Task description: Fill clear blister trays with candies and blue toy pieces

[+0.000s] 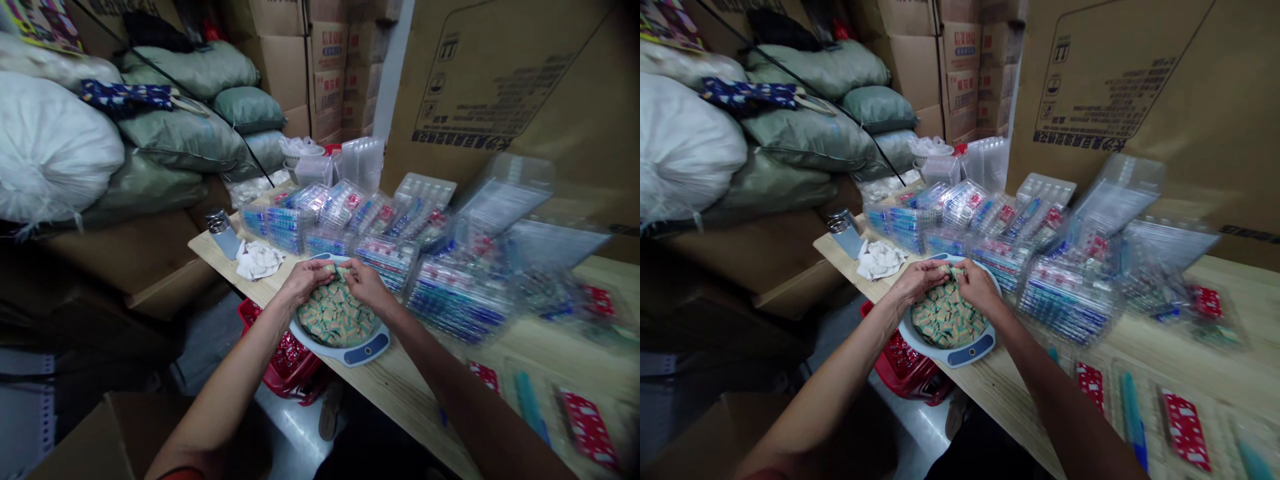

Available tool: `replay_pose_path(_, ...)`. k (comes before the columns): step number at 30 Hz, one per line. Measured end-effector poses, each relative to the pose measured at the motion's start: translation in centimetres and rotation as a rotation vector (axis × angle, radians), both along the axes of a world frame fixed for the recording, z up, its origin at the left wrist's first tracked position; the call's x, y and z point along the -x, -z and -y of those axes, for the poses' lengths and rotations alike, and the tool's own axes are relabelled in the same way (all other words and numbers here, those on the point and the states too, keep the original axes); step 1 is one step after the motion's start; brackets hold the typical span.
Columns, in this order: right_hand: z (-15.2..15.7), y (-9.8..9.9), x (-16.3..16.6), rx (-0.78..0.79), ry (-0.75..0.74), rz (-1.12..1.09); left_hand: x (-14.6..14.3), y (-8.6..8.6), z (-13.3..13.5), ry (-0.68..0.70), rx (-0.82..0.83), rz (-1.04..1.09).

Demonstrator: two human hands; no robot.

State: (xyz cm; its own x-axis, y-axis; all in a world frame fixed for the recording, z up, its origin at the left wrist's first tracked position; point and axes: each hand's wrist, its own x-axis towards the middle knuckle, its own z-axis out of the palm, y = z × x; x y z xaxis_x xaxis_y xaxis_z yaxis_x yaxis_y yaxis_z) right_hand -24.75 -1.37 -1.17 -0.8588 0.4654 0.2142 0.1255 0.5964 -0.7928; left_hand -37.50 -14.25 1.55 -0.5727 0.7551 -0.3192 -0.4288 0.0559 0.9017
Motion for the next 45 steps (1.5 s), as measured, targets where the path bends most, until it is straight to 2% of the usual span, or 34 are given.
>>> replay_pose_path(4,0.1,-0.4,-0.2,0.048,-0.052,-0.066,-0.2,0.2,-0.1,0.038,0.054,-0.082)
replay_pose_path(10,0.8,-1.4,-0.7,-0.024,-0.09,-0.008,-0.5,0.3,-0.1,0.067,0.069,-0.119)
replay_pose_path(15,1.1,-1.5,-0.6,-0.075,-0.095,0.029,-0.6,0.1,0.0,0.109,0.09,-0.181)
replay_pose_path(19,1.0,-1.3,-0.5,-0.011,-0.06,0.038,-0.7,0.0,-0.1,0.052,0.099,-0.208)
replay_pose_path(23,0.8,-1.3,-0.5,0.021,0.01,0.044,-0.8,0.0,-0.2,0.056,0.105,-0.19)
replay_pose_path(30,0.9,-1.2,-0.6,0.073,0.02,-0.111,-0.6,-0.6,-0.1,0.046,0.057,-0.048)
replay_pose_path(37,0.1,-0.1,-0.2,0.309,-0.019,-0.217,-0.4,-1.1,0.1,0.048,0.034,0.044)
replay_pose_path(41,-0.3,0.0,-0.5,0.465,0.079,-0.279,-0.5,-0.9,0.0,-0.034,0.009,-0.025)
replay_pose_path(43,-0.4,0.2,-0.5,0.441,0.06,-0.248,-0.5,-0.9,0.0,-0.013,-0.013,-0.025)
replay_pose_path(45,-0.3,0.4,-0.4,0.345,-0.006,-0.191,-0.5,-1.0,0.1,0.03,-0.027,0.019)
